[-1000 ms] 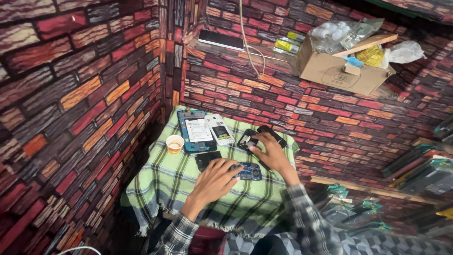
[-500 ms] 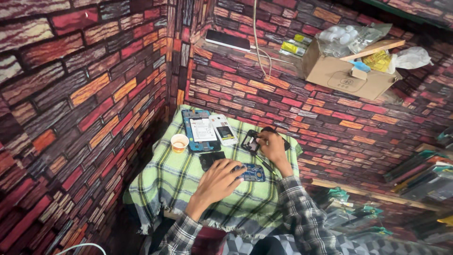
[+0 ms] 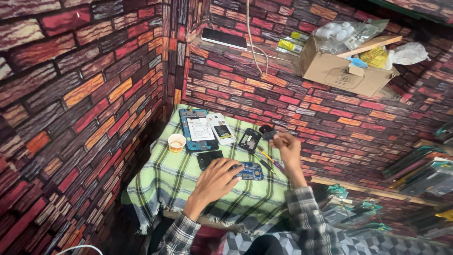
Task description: The person disassembles a black mobile phone, removes the back cover and battery, and uses a yellow plastic pry tool to separate the motherboard from the frame. They then reassemble the phone by placing the battery and back cover back into position.
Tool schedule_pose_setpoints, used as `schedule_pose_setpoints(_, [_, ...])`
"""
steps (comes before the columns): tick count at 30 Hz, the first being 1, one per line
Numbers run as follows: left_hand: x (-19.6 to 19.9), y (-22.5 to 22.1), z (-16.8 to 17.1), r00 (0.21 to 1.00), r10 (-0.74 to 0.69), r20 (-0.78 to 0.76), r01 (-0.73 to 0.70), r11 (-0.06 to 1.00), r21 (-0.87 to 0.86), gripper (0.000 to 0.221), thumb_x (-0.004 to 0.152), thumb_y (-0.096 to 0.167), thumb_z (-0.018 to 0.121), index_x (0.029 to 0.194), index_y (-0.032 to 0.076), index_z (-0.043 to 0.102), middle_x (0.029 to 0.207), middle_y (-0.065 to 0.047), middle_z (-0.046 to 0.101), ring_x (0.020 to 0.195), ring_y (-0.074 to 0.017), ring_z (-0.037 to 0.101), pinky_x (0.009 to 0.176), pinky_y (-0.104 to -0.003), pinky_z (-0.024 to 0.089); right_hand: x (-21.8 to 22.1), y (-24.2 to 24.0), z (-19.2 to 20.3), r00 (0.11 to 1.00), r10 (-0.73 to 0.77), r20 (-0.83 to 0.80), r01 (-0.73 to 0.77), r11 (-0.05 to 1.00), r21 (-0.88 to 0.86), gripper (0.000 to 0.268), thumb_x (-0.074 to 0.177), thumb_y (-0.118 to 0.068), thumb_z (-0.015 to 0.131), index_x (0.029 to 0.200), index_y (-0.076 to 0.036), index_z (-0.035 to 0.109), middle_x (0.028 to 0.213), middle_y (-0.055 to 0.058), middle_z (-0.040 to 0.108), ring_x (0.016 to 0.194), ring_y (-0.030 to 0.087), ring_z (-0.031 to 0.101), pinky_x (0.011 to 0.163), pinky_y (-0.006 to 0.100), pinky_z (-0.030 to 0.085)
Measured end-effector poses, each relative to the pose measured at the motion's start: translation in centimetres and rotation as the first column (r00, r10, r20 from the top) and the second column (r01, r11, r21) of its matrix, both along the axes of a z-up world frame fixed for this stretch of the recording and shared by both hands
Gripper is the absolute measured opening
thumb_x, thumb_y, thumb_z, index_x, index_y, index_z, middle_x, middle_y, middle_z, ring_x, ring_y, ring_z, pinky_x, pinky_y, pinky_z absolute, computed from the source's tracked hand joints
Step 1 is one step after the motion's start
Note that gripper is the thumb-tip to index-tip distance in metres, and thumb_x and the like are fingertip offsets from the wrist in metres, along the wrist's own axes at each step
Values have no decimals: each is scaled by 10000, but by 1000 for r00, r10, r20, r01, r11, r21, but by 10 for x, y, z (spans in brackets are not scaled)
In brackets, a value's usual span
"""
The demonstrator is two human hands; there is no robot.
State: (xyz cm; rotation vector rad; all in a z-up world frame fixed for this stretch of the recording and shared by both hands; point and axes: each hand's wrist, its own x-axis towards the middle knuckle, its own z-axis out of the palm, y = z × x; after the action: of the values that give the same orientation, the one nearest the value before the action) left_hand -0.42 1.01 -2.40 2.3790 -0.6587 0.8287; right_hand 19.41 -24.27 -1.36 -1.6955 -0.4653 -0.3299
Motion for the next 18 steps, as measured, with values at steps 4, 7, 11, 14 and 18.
schedule_pose_setpoints(4, [0, -2, 1, 999, 14, -45, -13, 1000, 4, 351, 956, 264, 645, 1248, 80, 708, 1253, -70, 650, 1180, -269, 572, 1060, -438, 418, -13, -25, 0, 992, 41, -123, -23, 989, 148, 222, 983, -119, 665, 1071, 84, 689, 894, 142, 762, 787, 171, 714, 776, 304, 579])
schedule_pose_setpoints(7, [-1, -2, 4, 998, 19, -58, -19, 1000, 6, 357, 951, 269, 649, 1257, 94, 708, 1259, -67, 648, 1185, -276, 566, 1058, -438, 417, -18, -38, -6, 987, 43, -158, -12, 982, 191, 212, 987, -125, 653, 1063, 68, 693, 893, 140, 754, 788, 167, 707, 766, 297, 561])
schedule_pose_setpoints(11, [-2, -3, 6, 998, 22, -53, -22, 1000, 10, 369, 944, 274, 650, 1268, 105, 705, 1264, -63, 644, 1191, -282, 562, 1055, -437, 421, -11, -49, -18, 984, 54, -171, -11, 970, 242, 189, 994, -136, 635, 1034, 42, 681, 881, 129, 736, 763, 169, 689, 711, 299, 534])
schedule_pose_setpoints(14, [-2, -4, 6, 997, 28, -77, -28, 1000, 12, 369, 949, 279, 653, 1268, 101, 702, 1258, -64, 644, 1195, -292, 557, 1053, -438, 421, -6, -50, -32, 982, 110, -155, -62, 956, 285, 170, 1025, -141, 599, 1026, 19, 657, 864, 124, 728, 768, 168, 695, 732, 286, 542])
schedule_pose_setpoints(18, [-2, -5, 7, 997, 22, -79, -21, 1000, 19, 364, 946, 272, 647, 1262, 102, 707, 1257, -67, 645, 1191, -289, 560, 1057, -440, 417, 1, -48, -43, 981, 54, -187, -1, 962, 272, 148, 1011, -122, 591, 1047, 19, 624, 849, 137, 724, 750, 189, 692, 714, 296, 547])
